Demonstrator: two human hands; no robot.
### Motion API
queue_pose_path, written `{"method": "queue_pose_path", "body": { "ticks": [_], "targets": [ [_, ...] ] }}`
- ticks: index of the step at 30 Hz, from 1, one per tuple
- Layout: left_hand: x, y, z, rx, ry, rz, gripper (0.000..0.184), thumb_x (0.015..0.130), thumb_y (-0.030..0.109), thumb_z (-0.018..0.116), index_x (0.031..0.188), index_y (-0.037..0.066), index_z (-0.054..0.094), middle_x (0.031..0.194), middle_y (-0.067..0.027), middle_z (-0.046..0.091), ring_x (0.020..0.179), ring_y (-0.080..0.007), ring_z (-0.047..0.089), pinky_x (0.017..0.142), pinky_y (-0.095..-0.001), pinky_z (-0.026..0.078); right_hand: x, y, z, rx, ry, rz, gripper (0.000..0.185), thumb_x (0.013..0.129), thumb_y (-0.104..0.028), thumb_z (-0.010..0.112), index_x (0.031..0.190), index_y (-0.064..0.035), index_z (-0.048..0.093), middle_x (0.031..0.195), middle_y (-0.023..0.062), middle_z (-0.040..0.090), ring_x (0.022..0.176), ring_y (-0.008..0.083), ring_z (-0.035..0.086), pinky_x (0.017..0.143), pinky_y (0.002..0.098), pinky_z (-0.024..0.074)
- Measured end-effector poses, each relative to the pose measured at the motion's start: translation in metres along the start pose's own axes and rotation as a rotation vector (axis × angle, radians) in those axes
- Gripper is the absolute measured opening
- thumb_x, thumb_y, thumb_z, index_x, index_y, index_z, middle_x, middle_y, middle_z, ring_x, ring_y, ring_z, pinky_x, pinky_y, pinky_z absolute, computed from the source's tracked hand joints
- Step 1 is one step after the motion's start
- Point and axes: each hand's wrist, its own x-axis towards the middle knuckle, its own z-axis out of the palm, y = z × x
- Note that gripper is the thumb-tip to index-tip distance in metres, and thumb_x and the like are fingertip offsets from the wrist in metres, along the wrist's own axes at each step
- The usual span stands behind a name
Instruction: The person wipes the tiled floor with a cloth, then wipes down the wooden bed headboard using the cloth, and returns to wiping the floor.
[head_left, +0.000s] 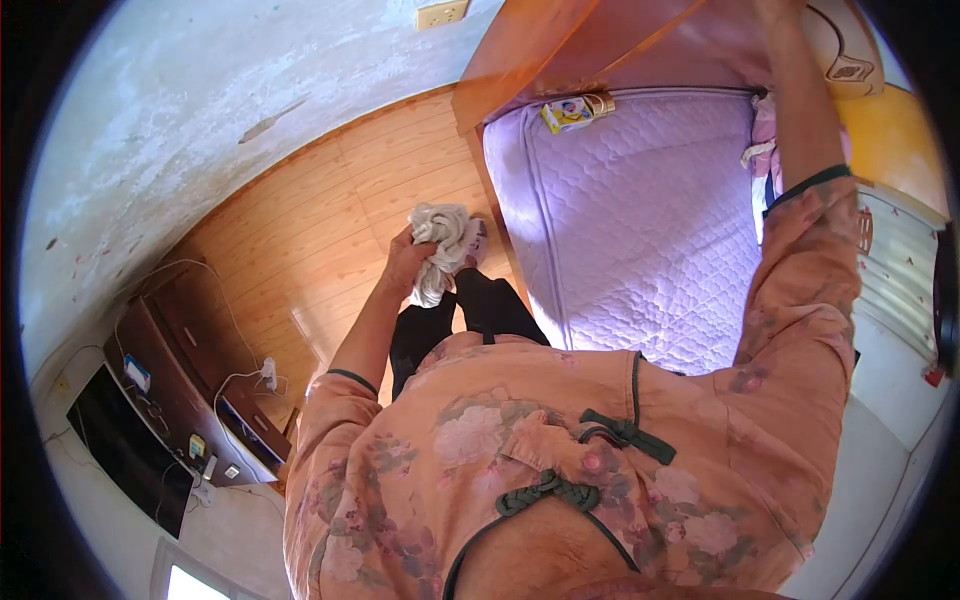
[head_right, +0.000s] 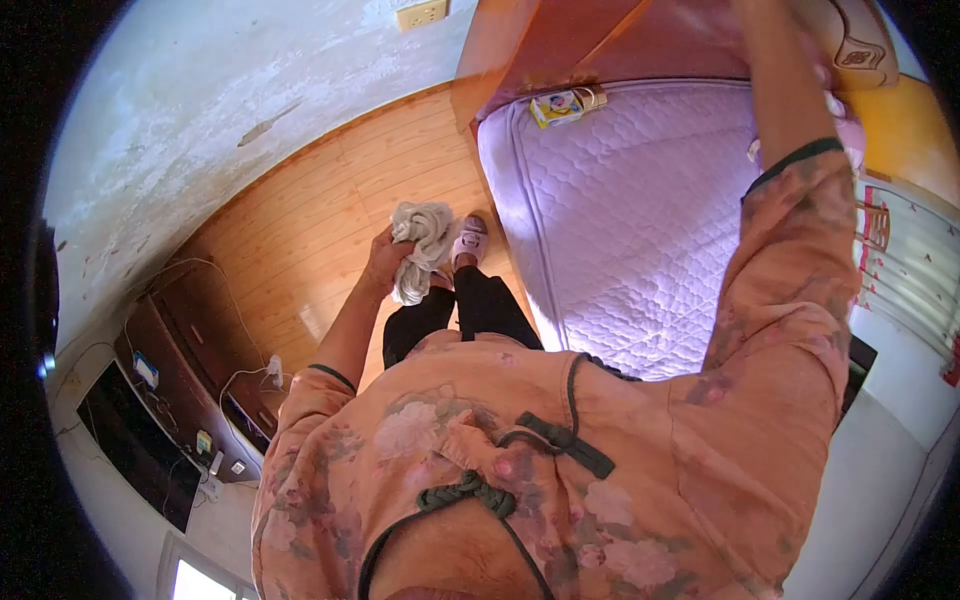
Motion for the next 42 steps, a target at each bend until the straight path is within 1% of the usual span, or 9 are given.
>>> {"method": "queue_pose_path", "body": {
  "ticks": [6,10,12,15,22,27,31,34,42],
  "targets": [
    [-0.049,0.027,0.030,-0.077,-0.195,-0.030,0.051,0.074,-0.009,0.056,0.124,0.001,0.052,0.107,-0.0092,0.064,0.093,-0.0197,0.064,0.081,-0.0324,0.054,-0.294,-0.069,-0.022,0.285,-0.578,0.246,0.055,0.091,-0.021,0.053,0.136,0.0038,0.036,0.133,0.0213,0.046,0.122,0.0284,0.045,0.102,0.0358,0.0346],
    [-0.070,0.040,0.036,-0.248,-0.275,0.000,0.052,0.074,-0.008,0.056,0.125,0.001,0.050,0.109,-0.0086,0.062,0.096,-0.0200,0.063,0.083,-0.0343,0.053,-0.472,-0.175,-0.070,0.878,-1.204,1.120,0.052,0.094,-0.043,0.050,0.124,-0.0006,0.052,0.135,0.0151,0.046,0.122,0.0262,0.048,0.103,0.0357,0.0380],
    [-0.067,0.033,0.026,-0.363,-0.204,0.027,0.047,0.077,-0.005,0.056,0.122,0.002,0.050,0.108,-0.0094,0.062,0.096,-0.0215,0.063,0.084,-0.0357,0.053,-0.469,-0.222,-0.090,1.445,-1.137,1.793,0.061,0.093,-0.057,0.042,0.127,-0.0070,0.050,0.132,0.0106,0.048,0.122,0.0225,0.048,0.102,0.0376,0.0394],
    [-0.067,0.028,0.017,-0.380,0.047,0.072,0.040,0.081,-0.003,0.054,0.121,0.002,0.051,0.108,-0.0099,0.062,0.096,-0.0227,0.064,0.083,-0.0373,0.054,-0.454,-0.261,-0.100,1.716,-0.844,2.124,0.068,0.090,-0.060,0.044,0.134,-0.0082,0.042,0.133,0.0112,0.047,0.122,0.0215,0.047,0.103,0.0388,0.0388],
    [-0.074,-0.005,0.022,-0.494,0.148,-0.008,0.039,0.090,0.016,0.056,0.126,0.005,0.047,0.115,-0.0078,0.059,0.107,-0.0210,0.057,0.092,-0.0355,0.047,-0.482,-0.294,-0.119,1.294,-1.123,1.462,0.063,0.087,-0.037,0.064,0.136,-0.0082,0.036,0.131,0.0074,0.046,0.120,0.0186,0.046,0.100,0.0355,0.0397],
    [-0.069,-0.025,0.005,-0.438,-0.146,0.103,0.070,0.088,0.043,0.060,0.134,-0.003,0.035,0.132,-0.0160,0.045,0.126,-0.0259,0.037,0.108,-0.0381,0.026,-0.456,-0.283,-0.103,1.312,-1.410,1.582,0.048,0.079,-0.013,0.070,0.122,-0.0052,0.050,0.111,0.0053,0.059,0.098,0.0170,0.059,0.085,0.0294,0.0493],
    [-0.087,-0.022,-0.030,0.384,0.017,0.124,0.078,0.080,0.039,0.067,0.135,-0.007,0.035,0.126,-0.0217,0.051,0.118,-0.0285,0.047,0.102,-0.0386,0.035,-0.458,-0.275,-0.071,1.256,-1.572,1.256,0.042,0.069,-0.008,0.068,0.110,-0.0011,0.060,0.102,0.0048,0.063,0.093,0.0140,0.059,0.081,0.0296,0.0490],
    [-0.095,-0.055,-0.066,0.394,0.176,0.167,0.065,0.079,0.034,0.070,0.127,-0.003,0.047,0.118,-0.0194,0.057,0.108,-0.0269,0.055,0.093,-0.0374,0.044,-0.443,-0.261,-0.042,1.074,-1.557,1.132,0.047,0.067,-0.013,0.071,0.111,-0.0016,0.060,0.103,0.0074,0.064,0.094,0.0171,0.060,0.083,0.0316,0.0486],
    [-0.127,-0.117,-0.137,0.301,0.416,-0.091,0.052,0.081,0.027,0.068,0.122,-0.002,0.054,0.105,-0.0154,0.064,0.096,-0.0212,0.060,0.085,-0.0325,0.048,-0.215,-0.234,0.040,0.079,-1.227,-0.678,0.059,0.070,-0.012,0.071,0.127,-0.0187,0.054,0.135,0.0129,0.046,0.120,0.0312,0.047,0.100,0.0424,0.0400]
  ]
}}
